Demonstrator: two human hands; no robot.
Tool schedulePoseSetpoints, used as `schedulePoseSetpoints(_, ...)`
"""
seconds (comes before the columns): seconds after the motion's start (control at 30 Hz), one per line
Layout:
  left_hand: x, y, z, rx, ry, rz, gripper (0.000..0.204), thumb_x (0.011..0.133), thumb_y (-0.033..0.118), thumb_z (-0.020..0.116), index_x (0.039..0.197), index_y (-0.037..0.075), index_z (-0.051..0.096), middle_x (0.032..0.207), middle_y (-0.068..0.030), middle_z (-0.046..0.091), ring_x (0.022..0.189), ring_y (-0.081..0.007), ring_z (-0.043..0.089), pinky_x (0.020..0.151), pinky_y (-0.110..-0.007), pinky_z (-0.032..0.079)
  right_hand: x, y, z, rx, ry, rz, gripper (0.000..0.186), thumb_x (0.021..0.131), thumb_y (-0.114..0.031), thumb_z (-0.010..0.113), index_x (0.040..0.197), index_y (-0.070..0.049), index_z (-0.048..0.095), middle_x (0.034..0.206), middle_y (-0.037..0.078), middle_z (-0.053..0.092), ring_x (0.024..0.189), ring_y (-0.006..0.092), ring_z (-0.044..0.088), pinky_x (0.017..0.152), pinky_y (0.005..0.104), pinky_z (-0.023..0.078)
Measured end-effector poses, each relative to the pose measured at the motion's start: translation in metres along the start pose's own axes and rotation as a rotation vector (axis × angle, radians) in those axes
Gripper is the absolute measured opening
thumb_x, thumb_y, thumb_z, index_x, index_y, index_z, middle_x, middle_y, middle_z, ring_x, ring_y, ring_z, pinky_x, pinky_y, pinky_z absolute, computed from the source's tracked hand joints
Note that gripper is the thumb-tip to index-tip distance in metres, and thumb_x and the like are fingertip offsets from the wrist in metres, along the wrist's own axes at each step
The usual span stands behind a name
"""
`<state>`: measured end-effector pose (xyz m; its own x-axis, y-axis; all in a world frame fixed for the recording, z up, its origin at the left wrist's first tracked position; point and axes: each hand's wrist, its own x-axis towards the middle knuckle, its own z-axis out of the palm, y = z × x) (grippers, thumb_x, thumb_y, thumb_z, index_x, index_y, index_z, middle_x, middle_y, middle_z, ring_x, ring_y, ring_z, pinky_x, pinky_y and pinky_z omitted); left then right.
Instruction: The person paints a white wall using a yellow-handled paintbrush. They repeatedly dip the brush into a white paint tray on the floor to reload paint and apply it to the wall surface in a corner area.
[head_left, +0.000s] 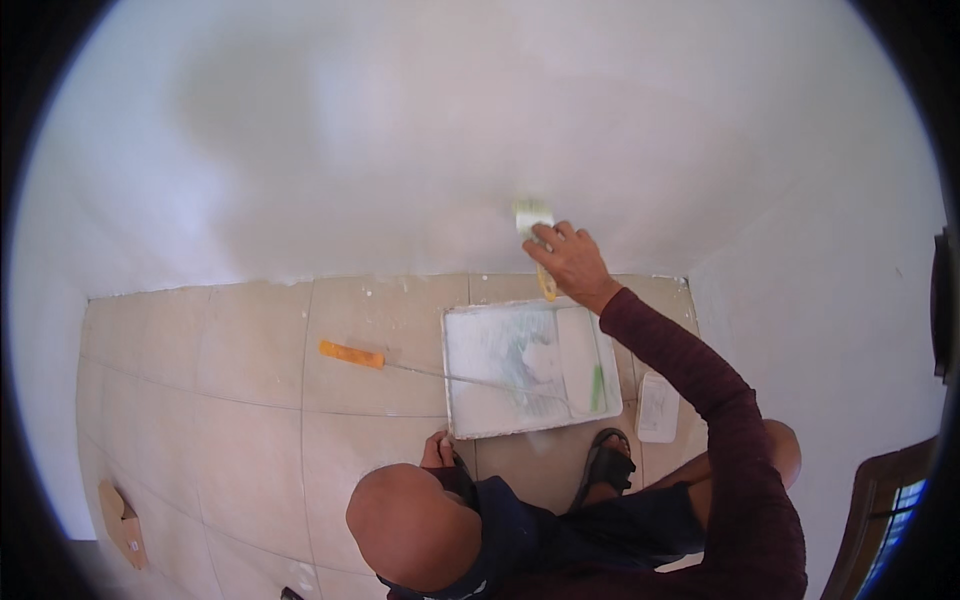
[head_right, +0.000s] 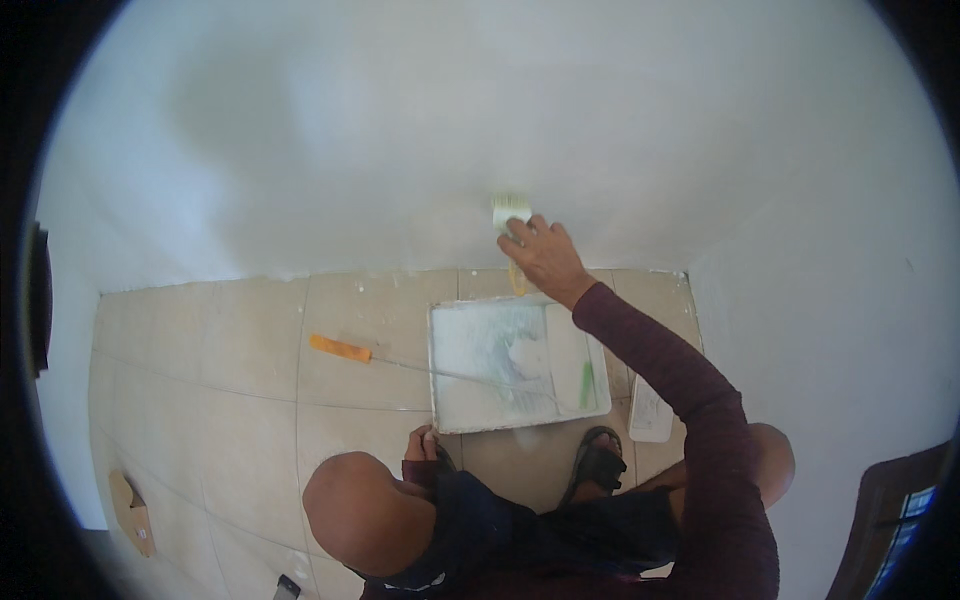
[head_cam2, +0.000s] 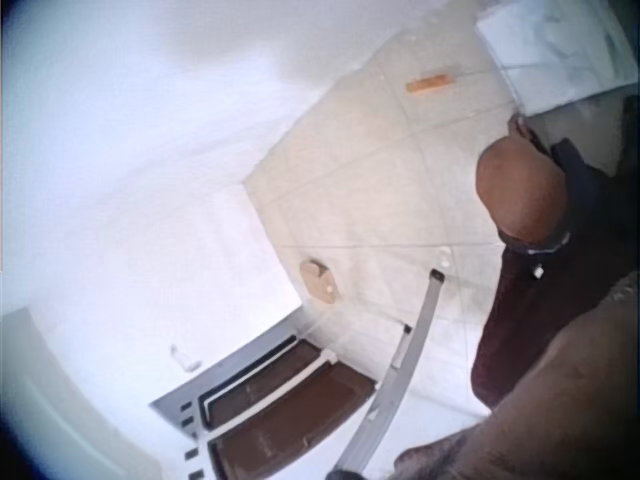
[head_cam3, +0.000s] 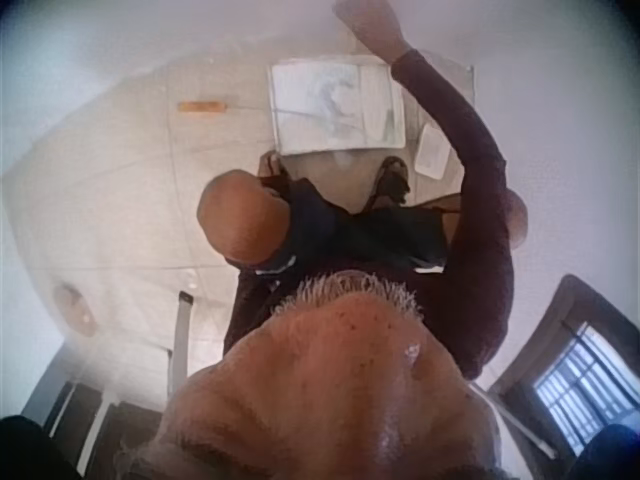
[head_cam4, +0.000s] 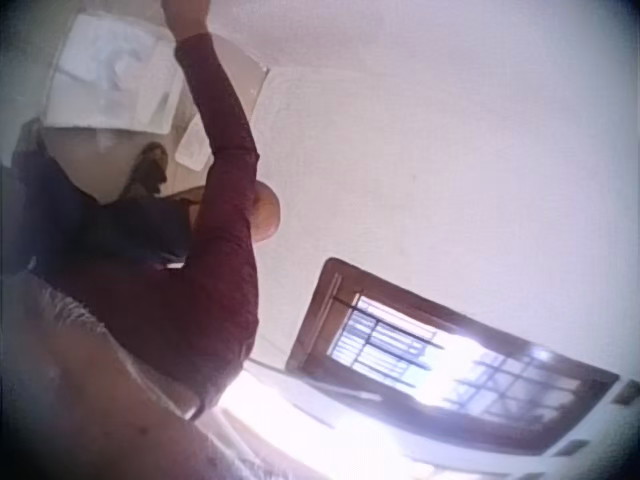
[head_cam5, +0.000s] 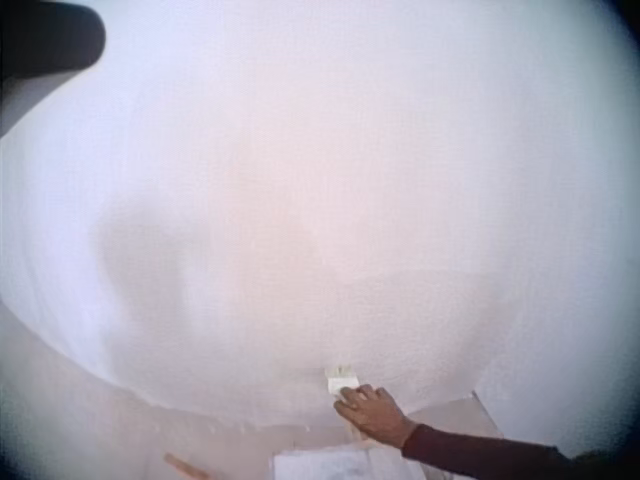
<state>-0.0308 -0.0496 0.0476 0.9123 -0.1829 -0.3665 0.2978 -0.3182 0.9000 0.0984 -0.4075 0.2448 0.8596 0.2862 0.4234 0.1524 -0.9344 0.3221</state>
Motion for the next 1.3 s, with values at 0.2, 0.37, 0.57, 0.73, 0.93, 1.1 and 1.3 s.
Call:
schedulePoseSetpoints(0.2,0.000,-0.002,0.004,-0.102,0.019,0.066,0.024,0.100,0.019,0.047,0.118,0.005,0.056,0.069,0.0006,0.053,0.063,-0.0093,0.049,0.057,-0.026,0.042,0.015,0.022,-0.030,0.147,-0.008,0.081,0.039,0.074,-0.007,0.065,0.111,-0.019,0.064,0.113,0.001,0.058,0.095,0.0240,0.056,0.069,0.0374,0.047)
schedulePoseSetpoints(0.37,-0.005,0.008,-0.001,-0.045,-0.005,0.035,0.026,0.100,0.020,0.047,0.120,0.004,0.054,0.075,-0.0020,0.056,0.065,-0.0105,0.051,0.061,-0.027,0.045,0.055,0.054,-0.118,-0.020,0.385,0.085,0.043,0.075,-0.005,0.066,0.114,-0.022,0.066,0.115,0.002,0.061,0.096,0.0231,0.058,0.073,0.0338,0.051)
schedulePoseSetpoints(0.57,0.008,-0.024,-0.004,-0.002,-0.094,0.032,0.032,0.100,0.020,0.046,0.127,0.003,0.051,0.089,-0.0071,0.063,0.074,-0.0127,0.056,0.069,-0.028,0.048,0.069,0.072,-0.182,0.121,0.625,0.015,0.034,0.081,-0.001,0.068,0.111,-0.018,0.067,0.106,0.005,0.064,0.092,0.0230,0.062,0.080,0.0318,0.053)
schedulePoseSetpoints(0.73,0.020,0.001,-0.001,0.033,-0.044,0.183,0.038,0.097,0.015,0.052,0.134,0.005,0.052,0.095,-0.0041,0.062,0.079,-0.0112,0.055,0.075,-0.027,0.047,0.018,0.071,-0.186,0.570,0.204,0.133,0.022,0.083,0.000,0.065,0.105,-0.004,0.066,0.102,0.009,0.064,0.089,0.0221,0.064,0.080,0.0294,0.051)
schedulePoseSetpoints(0.93,0.070,-0.016,0.015,0.006,-0.098,0.339,0.040,0.096,0.015,0.053,0.135,0.006,0.052,0.092,-0.0022,0.058,0.079,-0.0104,0.053,0.075,-0.026,0.046,-0.122,0.040,-0.116,1.046,-0.186,0.758,0.023,0.081,-0.011,0.069,0.102,-0.002,0.067,0.098,0.007,0.068,0.087,0.0120,0.063,0.071,0.0278,0.053)
schedulePoseSetpoints(1.1,0.092,-0.026,0.010,-0.010,-0.144,0.345,0.041,0.096,0.014,0.055,0.136,0.007,0.052,0.089,-0.0006,0.055,0.079,-0.0098,0.051,0.075,-0.025,0.045,-0.180,-0.011,-0.079,1.381,-0.198,1.168,0.025,0.082,-0.015,0.070,0.103,-0.002,0.067,0.083,0.005,0.067,0.069,0.0069,0.062,0.052,0.0215,0.048)
schedulePoseSetpoints(1.3,0.103,-0.034,0.005,-0.016,-0.186,0.325,0.043,0.095,0.014,0.057,0.137,0.008,0.052,0.086,0.0013,0.051,0.078,-0.0091,0.049,0.075,-0.024,0.044,-0.205,-0.023,-0.045,1.195,-0.090,1.140,0.024,0.082,-0.014,0.069,0.101,0.001,0.067,0.082,0.003,0.066,0.071,0.0080,0.061,0.060,0.0237,0.048)
